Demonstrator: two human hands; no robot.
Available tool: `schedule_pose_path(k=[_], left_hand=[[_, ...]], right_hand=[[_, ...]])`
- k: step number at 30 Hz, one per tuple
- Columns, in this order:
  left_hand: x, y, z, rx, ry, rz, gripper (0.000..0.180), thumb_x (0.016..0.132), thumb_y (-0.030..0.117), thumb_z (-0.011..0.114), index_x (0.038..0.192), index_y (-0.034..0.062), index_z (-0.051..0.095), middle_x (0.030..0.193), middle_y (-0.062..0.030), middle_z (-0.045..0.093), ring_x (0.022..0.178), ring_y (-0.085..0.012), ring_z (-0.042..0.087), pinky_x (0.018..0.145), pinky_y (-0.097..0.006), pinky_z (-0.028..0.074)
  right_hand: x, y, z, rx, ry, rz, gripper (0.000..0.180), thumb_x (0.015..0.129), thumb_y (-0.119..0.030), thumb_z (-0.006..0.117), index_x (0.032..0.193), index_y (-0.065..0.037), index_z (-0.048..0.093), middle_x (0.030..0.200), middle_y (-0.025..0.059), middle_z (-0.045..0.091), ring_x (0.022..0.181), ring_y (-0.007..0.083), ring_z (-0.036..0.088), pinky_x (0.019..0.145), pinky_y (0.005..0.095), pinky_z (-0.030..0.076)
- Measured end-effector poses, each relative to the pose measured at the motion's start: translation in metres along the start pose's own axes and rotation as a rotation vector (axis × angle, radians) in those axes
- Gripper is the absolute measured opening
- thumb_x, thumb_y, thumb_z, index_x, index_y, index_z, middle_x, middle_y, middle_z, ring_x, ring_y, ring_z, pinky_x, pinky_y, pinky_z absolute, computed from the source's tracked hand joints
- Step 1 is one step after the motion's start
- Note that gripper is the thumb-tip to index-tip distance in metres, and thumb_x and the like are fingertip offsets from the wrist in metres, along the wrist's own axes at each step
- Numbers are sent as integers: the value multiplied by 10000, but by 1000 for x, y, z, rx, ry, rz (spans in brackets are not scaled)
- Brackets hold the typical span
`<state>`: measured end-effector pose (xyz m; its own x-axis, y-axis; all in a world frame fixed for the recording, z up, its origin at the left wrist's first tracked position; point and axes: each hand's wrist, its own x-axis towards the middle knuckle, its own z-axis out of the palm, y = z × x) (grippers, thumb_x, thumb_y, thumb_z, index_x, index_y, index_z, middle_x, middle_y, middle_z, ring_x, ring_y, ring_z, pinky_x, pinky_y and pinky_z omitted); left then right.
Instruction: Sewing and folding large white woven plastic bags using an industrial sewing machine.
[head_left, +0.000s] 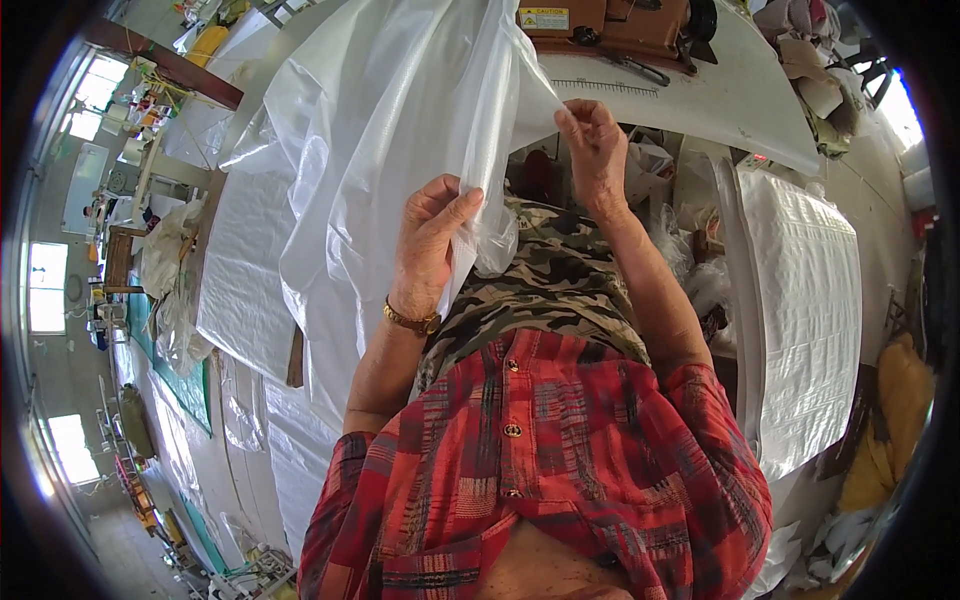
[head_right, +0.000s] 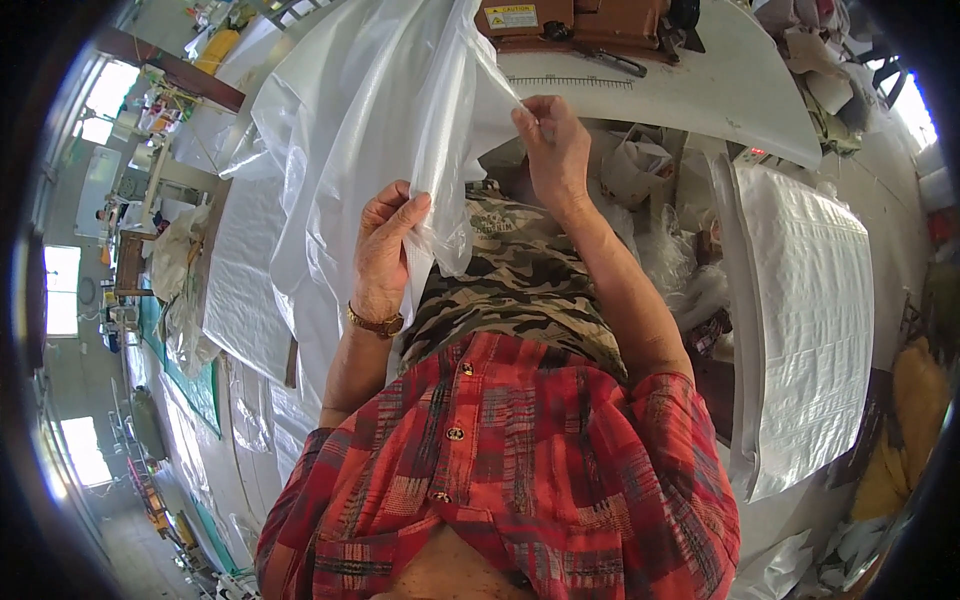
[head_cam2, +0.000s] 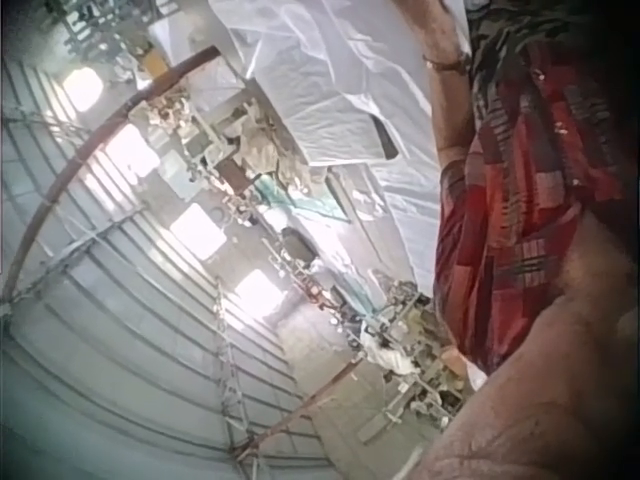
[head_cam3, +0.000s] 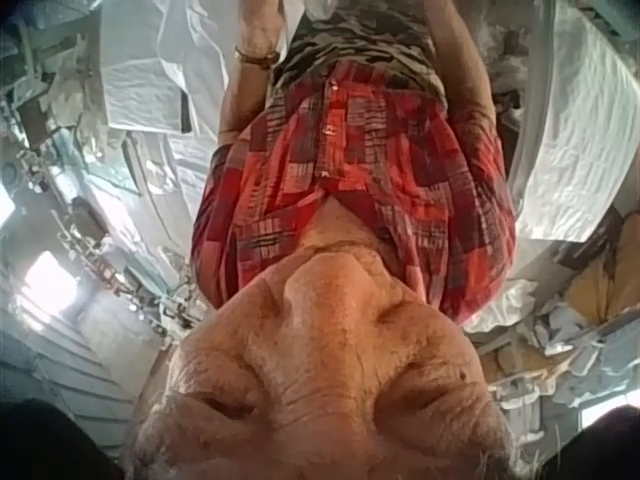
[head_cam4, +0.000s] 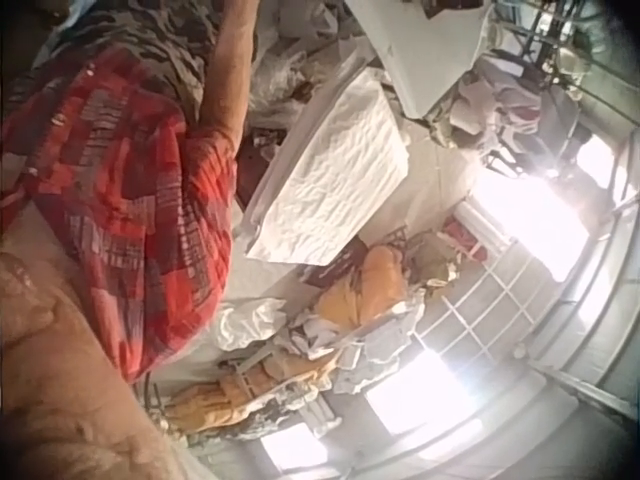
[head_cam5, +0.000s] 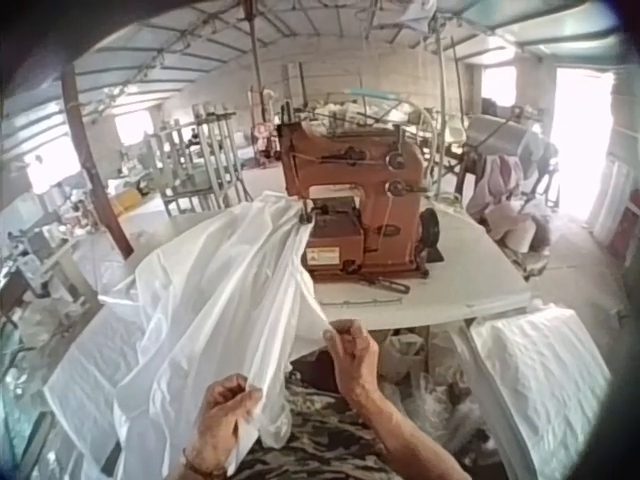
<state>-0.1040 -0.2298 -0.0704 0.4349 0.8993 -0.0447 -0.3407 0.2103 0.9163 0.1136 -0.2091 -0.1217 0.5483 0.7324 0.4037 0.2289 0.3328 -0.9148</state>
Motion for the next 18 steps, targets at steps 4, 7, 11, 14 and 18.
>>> schedule_pose_path(k=[4,7,11,14,18], left_hand=[[-2,2,3,-14,9,-9,107,877,122,691,836,49,625,756,23,623,646,-39,546,584,-188,428],[-1,0,-1,-16,8,-7,107,874,124,695,838,49,628,755,24,624,636,-37,544,575,-188,426],[1,-1,-5,-18,-22,-1,113,871,129,699,837,47,629,757,23,627,639,-36,548,577,-187,430],[1,1,-5,-30,-32,-10,110,870,127,699,840,47,629,776,14,637,663,-42,564,599,-190,444],[1,8,5,-28,-70,-9,222,861,108,668,1046,-4,620,884,-23,657,729,-70,591,671,-207,469]], right_hand=[[1,14,-3,69,-88,149,277,866,-221,693,928,35,607,822,64,630,702,91,545,607,259,444],[1,10,-6,45,-138,187,258,863,-193,695,934,35,597,821,59,616,703,87,530,608,248,436],[-3,-2,-3,191,-24,53,182,865,-116,683,909,23,573,799,44,576,740,97,505,658,256,428],[-6,-15,-5,271,-13,12,170,866,-92,683,872,13,550,783,26,552,767,92,485,692,260,423],[-6,-23,1,234,-20,-44,155,859,-74,679,865,-7,540,798,49,565,748,135,515,695,273,430]])
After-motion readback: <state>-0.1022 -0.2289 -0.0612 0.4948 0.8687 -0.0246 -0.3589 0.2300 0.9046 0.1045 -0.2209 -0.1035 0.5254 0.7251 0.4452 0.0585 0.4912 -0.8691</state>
